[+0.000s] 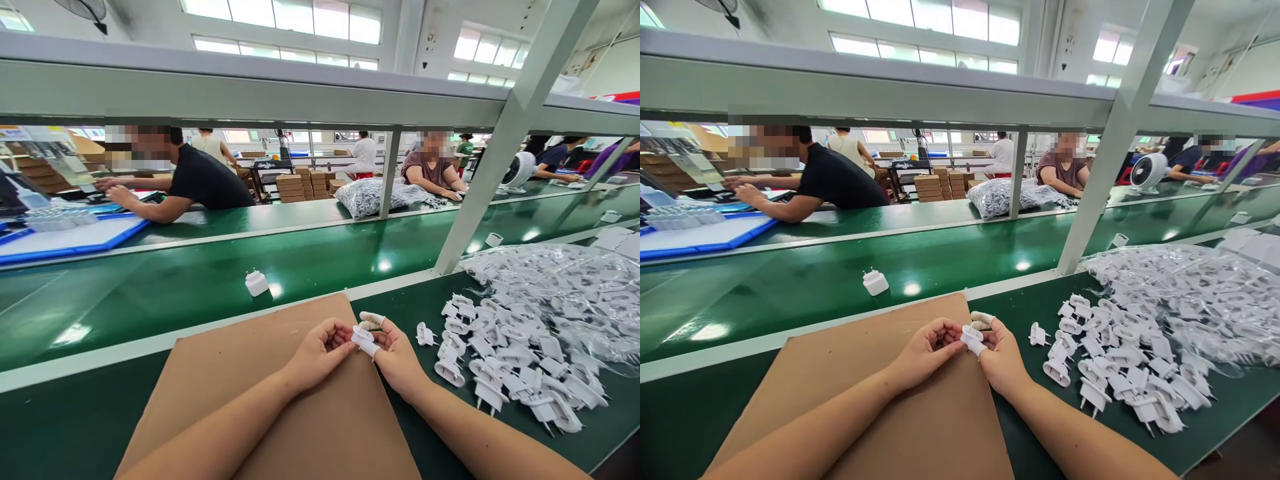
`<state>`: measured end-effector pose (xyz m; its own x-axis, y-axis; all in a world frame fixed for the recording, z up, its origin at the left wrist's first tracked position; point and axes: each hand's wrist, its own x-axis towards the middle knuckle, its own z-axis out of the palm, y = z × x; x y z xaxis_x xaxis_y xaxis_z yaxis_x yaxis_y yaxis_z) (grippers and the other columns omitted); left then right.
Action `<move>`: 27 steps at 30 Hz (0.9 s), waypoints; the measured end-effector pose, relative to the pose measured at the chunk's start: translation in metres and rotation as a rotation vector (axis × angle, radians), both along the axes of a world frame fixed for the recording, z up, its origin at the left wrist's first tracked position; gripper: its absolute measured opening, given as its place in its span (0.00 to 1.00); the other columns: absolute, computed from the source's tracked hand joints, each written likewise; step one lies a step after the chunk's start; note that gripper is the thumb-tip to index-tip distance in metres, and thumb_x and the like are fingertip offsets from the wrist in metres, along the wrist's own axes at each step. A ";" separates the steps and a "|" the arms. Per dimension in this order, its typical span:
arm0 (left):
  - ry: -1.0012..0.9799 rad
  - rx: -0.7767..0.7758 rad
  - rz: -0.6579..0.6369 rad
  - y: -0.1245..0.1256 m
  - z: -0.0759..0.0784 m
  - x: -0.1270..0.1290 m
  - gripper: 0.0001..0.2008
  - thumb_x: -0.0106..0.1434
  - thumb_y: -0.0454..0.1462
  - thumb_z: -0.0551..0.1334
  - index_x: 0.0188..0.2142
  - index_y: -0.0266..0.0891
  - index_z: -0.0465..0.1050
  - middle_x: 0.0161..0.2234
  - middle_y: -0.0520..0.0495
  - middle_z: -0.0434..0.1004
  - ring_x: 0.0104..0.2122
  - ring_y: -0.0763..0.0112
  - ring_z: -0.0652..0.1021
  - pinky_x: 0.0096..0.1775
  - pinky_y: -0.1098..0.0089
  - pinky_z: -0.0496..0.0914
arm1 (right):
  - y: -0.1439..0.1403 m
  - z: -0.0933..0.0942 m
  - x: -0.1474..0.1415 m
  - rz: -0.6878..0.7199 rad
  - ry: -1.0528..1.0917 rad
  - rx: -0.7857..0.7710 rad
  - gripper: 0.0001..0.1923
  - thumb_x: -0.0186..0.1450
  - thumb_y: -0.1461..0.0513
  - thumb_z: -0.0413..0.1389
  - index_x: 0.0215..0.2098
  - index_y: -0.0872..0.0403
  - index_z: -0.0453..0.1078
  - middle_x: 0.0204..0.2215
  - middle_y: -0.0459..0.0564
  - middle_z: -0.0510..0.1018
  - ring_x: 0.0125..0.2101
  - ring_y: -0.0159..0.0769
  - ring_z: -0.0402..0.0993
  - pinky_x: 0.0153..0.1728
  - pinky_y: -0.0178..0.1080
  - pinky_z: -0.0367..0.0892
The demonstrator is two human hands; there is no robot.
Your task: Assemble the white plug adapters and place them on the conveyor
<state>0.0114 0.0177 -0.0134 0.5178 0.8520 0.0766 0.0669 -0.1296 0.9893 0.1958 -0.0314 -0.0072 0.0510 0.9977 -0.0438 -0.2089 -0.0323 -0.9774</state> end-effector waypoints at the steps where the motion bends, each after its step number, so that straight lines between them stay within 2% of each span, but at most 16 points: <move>1: 0.025 0.009 0.000 0.001 0.000 0.000 0.20 0.62 0.52 0.70 0.42 0.38 0.77 0.38 0.44 0.81 0.37 0.67 0.77 0.41 0.67 0.71 | 0.000 0.000 0.000 -0.020 0.020 0.004 0.35 0.51 0.54 0.76 0.54 0.49 0.73 0.42 0.50 0.83 0.44 0.42 0.82 0.54 0.47 0.73; 5: 0.094 0.048 -0.005 0.002 0.001 -0.002 0.18 0.64 0.52 0.67 0.39 0.38 0.79 0.37 0.44 0.82 0.36 0.65 0.77 0.39 0.67 0.70 | 0.001 0.003 -0.001 -0.068 0.041 0.042 0.37 0.49 0.57 0.77 0.55 0.49 0.71 0.43 0.51 0.82 0.47 0.43 0.82 0.59 0.50 0.72; 13: 0.132 0.149 -0.021 -0.001 0.006 -0.002 0.16 0.66 0.47 0.65 0.44 0.40 0.82 0.39 0.44 0.84 0.35 0.65 0.77 0.39 0.66 0.70 | -0.001 0.005 0.000 -0.115 -0.010 0.121 0.34 0.53 0.57 0.73 0.56 0.48 0.70 0.49 0.53 0.81 0.49 0.45 0.82 0.59 0.52 0.73; 16: 0.133 0.158 -0.032 -0.001 0.005 -0.002 0.15 0.66 0.46 0.65 0.45 0.40 0.82 0.39 0.44 0.84 0.36 0.65 0.77 0.39 0.67 0.70 | -0.002 0.006 -0.001 -0.097 0.000 0.109 0.35 0.53 0.57 0.74 0.56 0.48 0.69 0.47 0.53 0.81 0.49 0.45 0.82 0.58 0.52 0.74; 20: 0.153 0.180 -0.034 -0.001 0.004 -0.002 0.13 0.66 0.47 0.65 0.39 0.39 0.81 0.35 0.46 0.81 0.33 0.67 0.75 0.36 0.69 0.68 | -0.003 0.008 -0.004 -0.092 0.021 0.086 0.35 0.52 0.57 0.75 0.54 0.48 0.69 0.47 0.52 0.81 0.48 0.45 0.83 0.56 0.50 0.76; 24: 0.154 0.190 -0.067 -0.002 0.006 -0.002 0.13 0.66 0.46 0.65 0.36 0.39 0.78 0.31 0.48 0.77 0.31 0.70 0.72 0.34 0.70 0.66 | -0.002 0.009 -0.004 -0.108 0.037 0.037 0.37 0.49 0.58 0.75 0.54 0.47 0.69 0.52 0.53 0.78 0.44 0.44 0.84 0.50 0.46 0.77; 27: 0.141 0.200 -0.081 -0.002 0.008 -0.003 0.13 0.66 0.46 0.65 0.33 0.38 0.76 0.30 0.49 0.76 0.30 0.70 0.71 0.34 0.70 0.66 | -0.001 0.009 -0.002 -0.116 0.017 0.021 0.35 0.50 0.58 0.74 0.53 0.48 0.69 0.53 0.53 0.77 0.41 0.41 0.84 0.44 0.41 0.77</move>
